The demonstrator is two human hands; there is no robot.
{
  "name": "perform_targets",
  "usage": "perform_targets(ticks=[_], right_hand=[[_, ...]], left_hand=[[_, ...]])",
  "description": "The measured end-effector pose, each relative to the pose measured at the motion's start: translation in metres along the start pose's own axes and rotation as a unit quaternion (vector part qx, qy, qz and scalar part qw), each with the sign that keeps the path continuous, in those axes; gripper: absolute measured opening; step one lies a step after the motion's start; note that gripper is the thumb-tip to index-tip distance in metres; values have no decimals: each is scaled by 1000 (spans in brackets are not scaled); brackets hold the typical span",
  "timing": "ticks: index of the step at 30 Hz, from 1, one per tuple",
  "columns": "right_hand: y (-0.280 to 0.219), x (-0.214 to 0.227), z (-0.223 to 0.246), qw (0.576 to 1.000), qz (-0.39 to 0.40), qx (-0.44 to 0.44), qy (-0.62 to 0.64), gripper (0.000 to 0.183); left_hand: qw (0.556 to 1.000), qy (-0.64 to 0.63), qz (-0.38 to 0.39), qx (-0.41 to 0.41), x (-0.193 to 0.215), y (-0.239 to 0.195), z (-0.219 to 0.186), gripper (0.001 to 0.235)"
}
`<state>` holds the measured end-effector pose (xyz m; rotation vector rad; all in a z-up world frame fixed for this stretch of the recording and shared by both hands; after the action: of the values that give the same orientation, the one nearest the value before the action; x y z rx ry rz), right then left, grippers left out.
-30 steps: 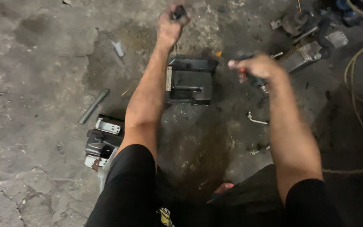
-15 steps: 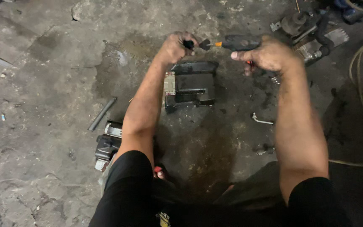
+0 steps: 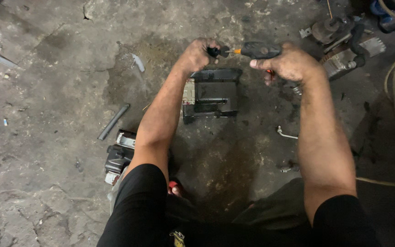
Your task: The person uses a handheld air blower to clean a black plastic automotive part, rotating it to access different sides and crevices. The person then sets the part down and picks up a smaller metal component to blow off debris.
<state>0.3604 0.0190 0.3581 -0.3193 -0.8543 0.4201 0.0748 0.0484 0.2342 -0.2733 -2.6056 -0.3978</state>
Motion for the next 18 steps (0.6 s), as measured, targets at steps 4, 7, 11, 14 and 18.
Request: perform_targets(ticks=[4, 7, 11, 14, 18], right_hand=[[5, -2, -1, 1000, 0, 11, -22, 81], [7, -2, -1, 999, 10, 22, 38, 85], [8, -2, -1, 1000, 1, 3, 14, 86], [8, -4, -3, 1000, -13, -19, 1, 90], [10, -6, -3, 999, 12, 20, 41, 82]], left_hand=[[997, 26, 14, 77, -1, -1, -3, 29], [998, 30, 9, 57, -1, -2, -5, 30], [999, 17, 11, 38, 0, -3, -1, 27], [997, 6, 8, 81, -3, -1, 6, 25], [999, -13, -9, 45, -5, 0, 12, 29]])
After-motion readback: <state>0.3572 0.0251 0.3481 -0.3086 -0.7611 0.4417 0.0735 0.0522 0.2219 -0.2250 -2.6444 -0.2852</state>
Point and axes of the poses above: each hand's wrist, its own y-axis towards the middle knuckle, its own x-axis out of the back of the hand, z = x × y, the point moved 2 cm from there along y, towards the middle knuckle, and after that the axes turned 3 degrees about z, right-handed, at the moved point
